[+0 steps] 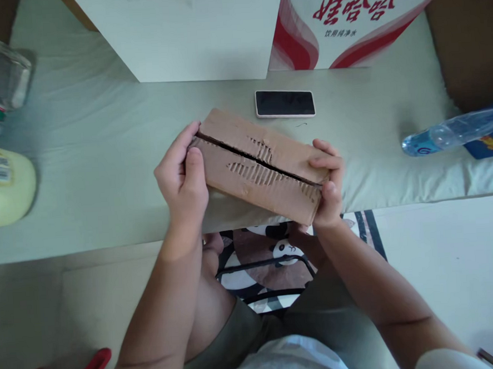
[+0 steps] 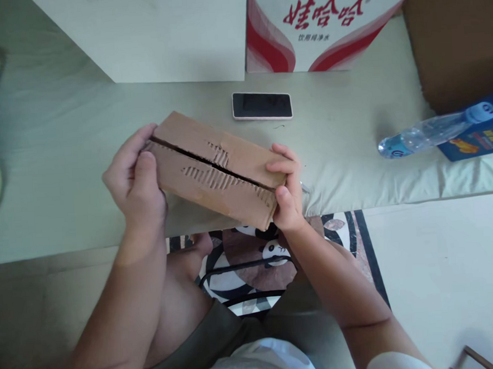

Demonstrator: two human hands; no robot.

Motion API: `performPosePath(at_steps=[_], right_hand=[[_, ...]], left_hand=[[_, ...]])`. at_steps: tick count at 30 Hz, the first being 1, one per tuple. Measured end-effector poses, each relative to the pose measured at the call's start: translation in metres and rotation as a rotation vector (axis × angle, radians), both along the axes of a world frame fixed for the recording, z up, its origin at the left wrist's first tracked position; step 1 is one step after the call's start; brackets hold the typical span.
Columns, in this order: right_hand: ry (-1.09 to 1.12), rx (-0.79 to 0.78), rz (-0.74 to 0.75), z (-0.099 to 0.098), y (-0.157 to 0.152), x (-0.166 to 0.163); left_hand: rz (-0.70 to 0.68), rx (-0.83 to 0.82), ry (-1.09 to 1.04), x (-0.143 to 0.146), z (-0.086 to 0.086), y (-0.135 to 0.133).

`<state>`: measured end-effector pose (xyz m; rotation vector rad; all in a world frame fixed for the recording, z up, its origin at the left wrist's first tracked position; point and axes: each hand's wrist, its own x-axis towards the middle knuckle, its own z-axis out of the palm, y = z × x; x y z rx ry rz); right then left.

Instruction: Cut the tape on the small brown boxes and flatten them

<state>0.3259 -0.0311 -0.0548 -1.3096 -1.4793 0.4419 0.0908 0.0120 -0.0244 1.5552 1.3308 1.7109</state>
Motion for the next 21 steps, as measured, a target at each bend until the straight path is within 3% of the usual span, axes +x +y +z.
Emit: performPosePath(at_steps=[6, 10, 21], right_hand=[[-0.028, -0.040, -0.001, 0.009, 0.003, 0.005], [-0.014, 0.001, 0.024, 0.014, 0.003, 0.008], [0.022, 0.021, 0.044, 0.007, 0.004, 0.009]], left_hand=[[-0.041, 0.064, 0.064, -0.002, 0.002, 0.000], [0.006, 0.097, 0.079, -0.001, 0.001, 0.004], [0.104, -0.069, 0.095, -0.002, 0.002, 0.008]])
